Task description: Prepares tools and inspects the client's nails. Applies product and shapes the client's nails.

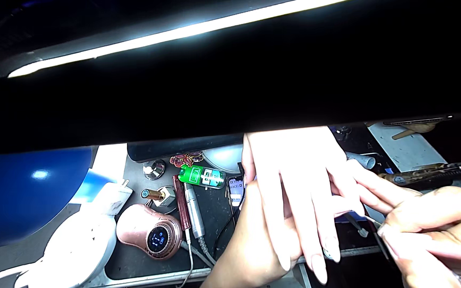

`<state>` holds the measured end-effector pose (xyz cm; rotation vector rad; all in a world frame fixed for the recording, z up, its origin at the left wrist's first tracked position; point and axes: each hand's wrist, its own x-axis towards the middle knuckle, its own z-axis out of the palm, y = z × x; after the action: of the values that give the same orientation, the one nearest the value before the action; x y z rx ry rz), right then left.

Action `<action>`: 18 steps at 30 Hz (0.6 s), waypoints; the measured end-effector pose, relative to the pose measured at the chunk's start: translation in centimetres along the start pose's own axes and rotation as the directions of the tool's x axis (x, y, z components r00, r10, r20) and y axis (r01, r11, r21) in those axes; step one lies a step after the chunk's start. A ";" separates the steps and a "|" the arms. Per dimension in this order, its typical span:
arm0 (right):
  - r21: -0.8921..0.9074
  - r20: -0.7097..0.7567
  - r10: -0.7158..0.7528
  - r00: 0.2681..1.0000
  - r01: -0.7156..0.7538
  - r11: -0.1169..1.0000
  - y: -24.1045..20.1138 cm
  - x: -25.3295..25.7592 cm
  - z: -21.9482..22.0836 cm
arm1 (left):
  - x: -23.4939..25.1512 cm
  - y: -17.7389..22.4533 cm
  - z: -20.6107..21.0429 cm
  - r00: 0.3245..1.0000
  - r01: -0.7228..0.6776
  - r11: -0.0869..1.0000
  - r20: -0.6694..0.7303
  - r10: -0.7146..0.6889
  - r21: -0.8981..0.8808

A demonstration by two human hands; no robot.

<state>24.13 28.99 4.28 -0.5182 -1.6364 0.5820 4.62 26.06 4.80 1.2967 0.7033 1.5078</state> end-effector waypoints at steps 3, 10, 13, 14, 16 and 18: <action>-0.011 -0.007 0.009 1.000 -0.009 1.000 0.0 0.1 0.0 | -0.1 0.1 0.0 0.999 0.042 0.998 0.001 -0.042 -0.047; 0.055 -0.096 0.062 0.993 -0.056 0.997 0.0 0.5 -0.1 | 0.0 -0.4 -0.5 0.994 0.094 0.995 0.057 -0.093 -0.015; -0.120 -0.032 0.148 0.988 -0.151 0.981 0.2 0.1 -2.4 | -0.4 -0.4 -0.8 0.988 0.137 0.990 0.076 -0.135 -0.032; -0.149 0.029 0.187 0.982 -0.181 0.972 0.3 -0.3 -3.0 | -0.4 -0.7 -1.0 0.987 0.145 0.988 0.078 -0.142 -0.044; -0.245 0.187 0.238 0.953 -0.189 0.951 0.6 -1.0 -3.8 | -0.5 -1.2 -1.4 0.983 0.169 0.984 0.079 -0.164 -0.060; -0.366 0.312 0.265 0.912 -0.142 0.920 0.8 -1.6 -3.9 | -0.6 -1.5 -1.4 0.980 0.192 0.977 0.076 -0.186 -0.094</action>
<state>28.22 28.89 2.93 -0.8885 -2.0622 0.5776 3.71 26.24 2.91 1.1649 0.6783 1.3231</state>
